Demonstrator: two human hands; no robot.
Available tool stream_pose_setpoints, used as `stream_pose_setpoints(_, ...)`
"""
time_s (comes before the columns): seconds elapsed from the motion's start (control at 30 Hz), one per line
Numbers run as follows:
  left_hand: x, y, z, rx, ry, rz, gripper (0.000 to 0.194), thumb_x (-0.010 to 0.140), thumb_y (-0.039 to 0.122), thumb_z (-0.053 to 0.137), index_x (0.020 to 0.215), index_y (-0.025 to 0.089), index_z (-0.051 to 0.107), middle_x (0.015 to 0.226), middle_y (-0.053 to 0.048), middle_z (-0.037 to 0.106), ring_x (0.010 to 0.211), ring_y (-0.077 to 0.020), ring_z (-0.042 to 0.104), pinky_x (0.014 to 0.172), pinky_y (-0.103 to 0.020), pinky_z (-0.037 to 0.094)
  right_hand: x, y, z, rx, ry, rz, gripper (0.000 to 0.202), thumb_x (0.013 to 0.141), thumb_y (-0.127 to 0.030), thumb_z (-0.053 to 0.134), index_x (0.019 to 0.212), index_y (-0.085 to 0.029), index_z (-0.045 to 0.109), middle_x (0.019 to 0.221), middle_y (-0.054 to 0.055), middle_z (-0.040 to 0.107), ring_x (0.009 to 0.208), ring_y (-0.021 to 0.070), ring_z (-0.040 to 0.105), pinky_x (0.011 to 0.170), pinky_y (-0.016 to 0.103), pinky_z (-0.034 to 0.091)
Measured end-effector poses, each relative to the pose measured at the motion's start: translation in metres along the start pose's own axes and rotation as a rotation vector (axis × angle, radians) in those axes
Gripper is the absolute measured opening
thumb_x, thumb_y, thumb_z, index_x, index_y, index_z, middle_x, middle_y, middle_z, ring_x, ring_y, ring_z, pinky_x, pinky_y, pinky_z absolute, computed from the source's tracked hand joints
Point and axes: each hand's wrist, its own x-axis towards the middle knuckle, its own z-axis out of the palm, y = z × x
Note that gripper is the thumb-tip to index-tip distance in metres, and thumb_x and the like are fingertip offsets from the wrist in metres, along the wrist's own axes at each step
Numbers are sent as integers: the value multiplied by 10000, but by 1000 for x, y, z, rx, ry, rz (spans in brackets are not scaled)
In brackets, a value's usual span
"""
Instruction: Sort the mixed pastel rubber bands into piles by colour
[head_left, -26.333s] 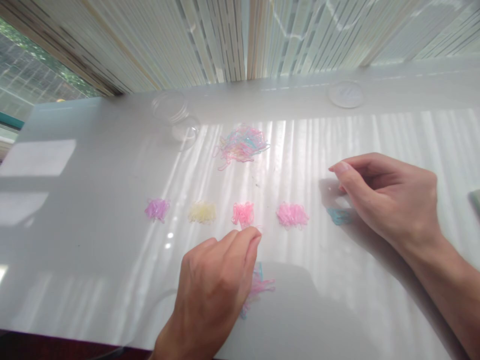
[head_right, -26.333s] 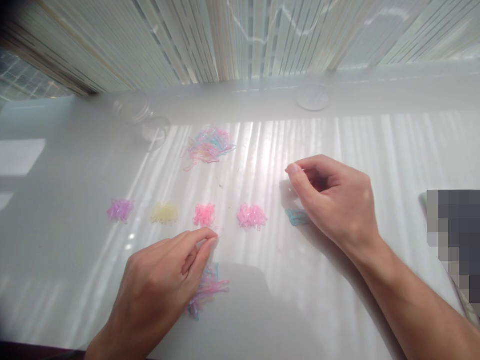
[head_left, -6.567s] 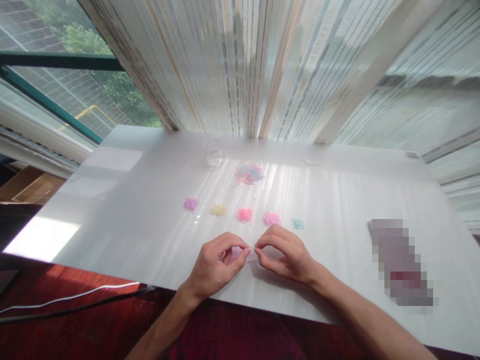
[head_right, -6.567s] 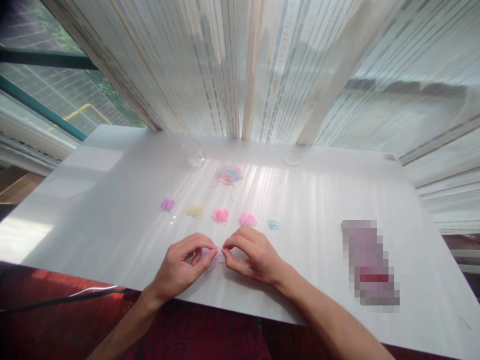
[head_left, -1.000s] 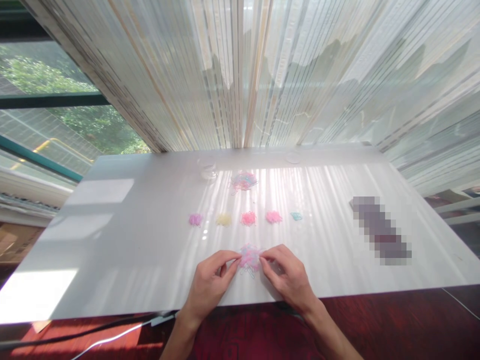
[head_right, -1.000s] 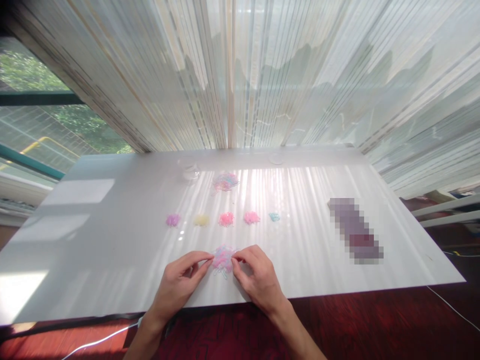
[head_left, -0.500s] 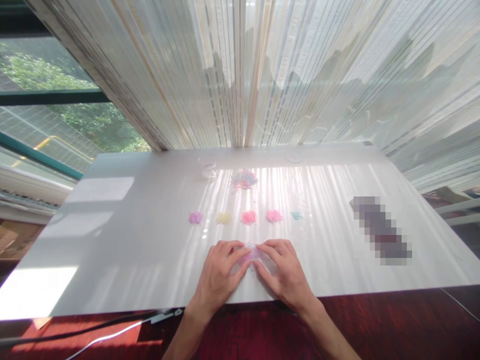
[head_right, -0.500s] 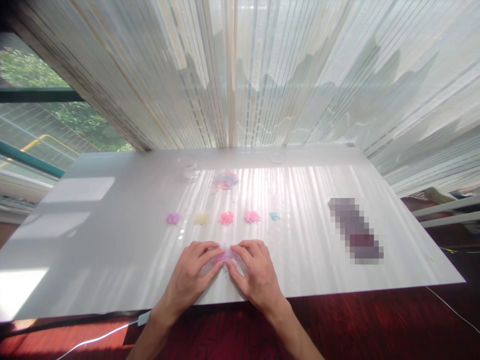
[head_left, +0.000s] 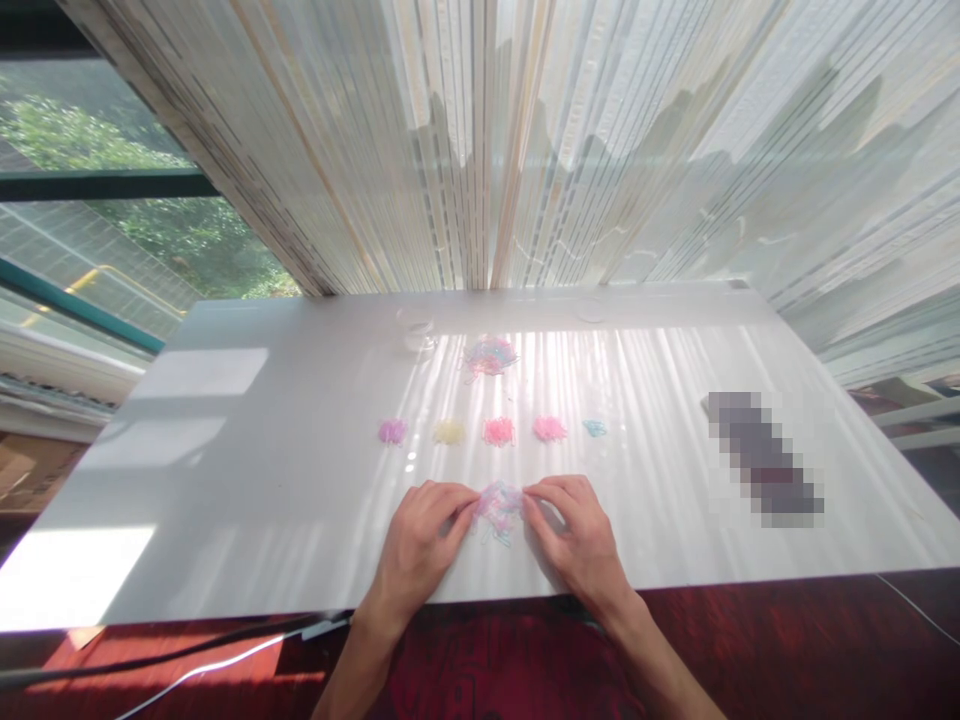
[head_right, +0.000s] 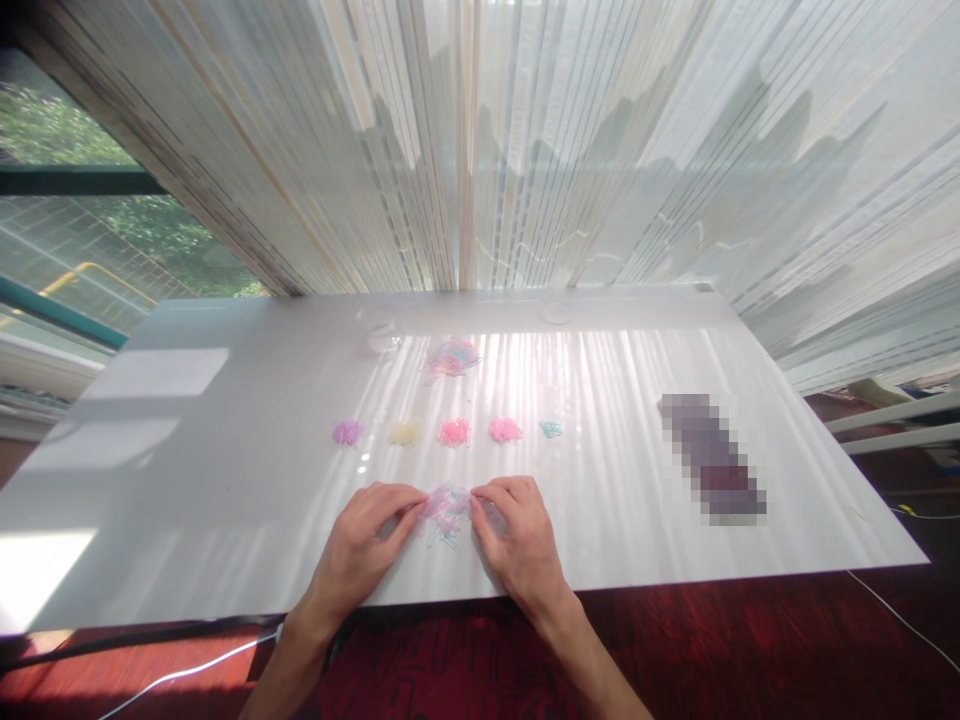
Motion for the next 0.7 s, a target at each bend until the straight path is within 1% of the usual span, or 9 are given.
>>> stream_pose_setpoints(0.07,2,5,2,-19,2,-4,97,1028,186,624,1042,227,711,932,-1,790,809,-170,701,757,-317,482,0,0,-1,2,-2,-20,93,999,-188,650,1047,-234,716,935,66,697,887,233,643,783,380,578)
stream_pose_setpoints(0.2,5,13,9,-49,25,-14,92,1029,204,629,1028,226,718,925,6,798,783,-158,709,735,-310,482,-2,-1,-5,24,-35,-92,154,984,-196,672,1133,-227,694,998,81,672,944,241,629,817,388,586)
stream_pose_setpoints(0.3,6,14,11,-61,48,-27,99,1031,224,631,1013,219,728,874,10,787,728,-148,696,716,-304,494,-5,-3,-7,17,-100,-185,169,963,-230,711,1130,-210,691,996,88,652,927,245,608,798,389,580)
stream_pose_setpoints(0.4,3,10,9,-66,64,-45,115,1033,246,632,1018,215,742,823,11,771,684,-142,683,702,-293,514,-6,-5,-5,-43,-169,-260,212,954,-254,742,1150,-188,697,993,96,656,892,242,585,779,390,563)
stream_pose_setpoints(0.47,0,8,6,-64,76,-65,125,1032,255,633,1016,212,749,816,4,770,687,-145,689,705,-290,531,-5,-7,-4,-75,-206,-274,179,962,-215,727,1139,-189,709,986,93,659,885,236,577,782,385,552)
stream_pose_setpoints(0.57,-4,5,2,-60,93,-102,126,1026,258,643,1011,210,758,823,-5,773,696,-149,699,708,-282,550,-3,-7,-4,-75,-236,-274,106,978,-157,689,1070,-195,724,953,82,654,873,225,572,780,373,541)
stream_pose_setpoints(0.7,-7,5,-1,-71,85,-121,116,1015,256,659,1015,214,767,802,4,760,667,-134,686,688,-260,558,-3,-5,-4,-19,-184,-261,104,989,-149,669,1070,-196,714,916,73,663,840,217,578,746,361,540)
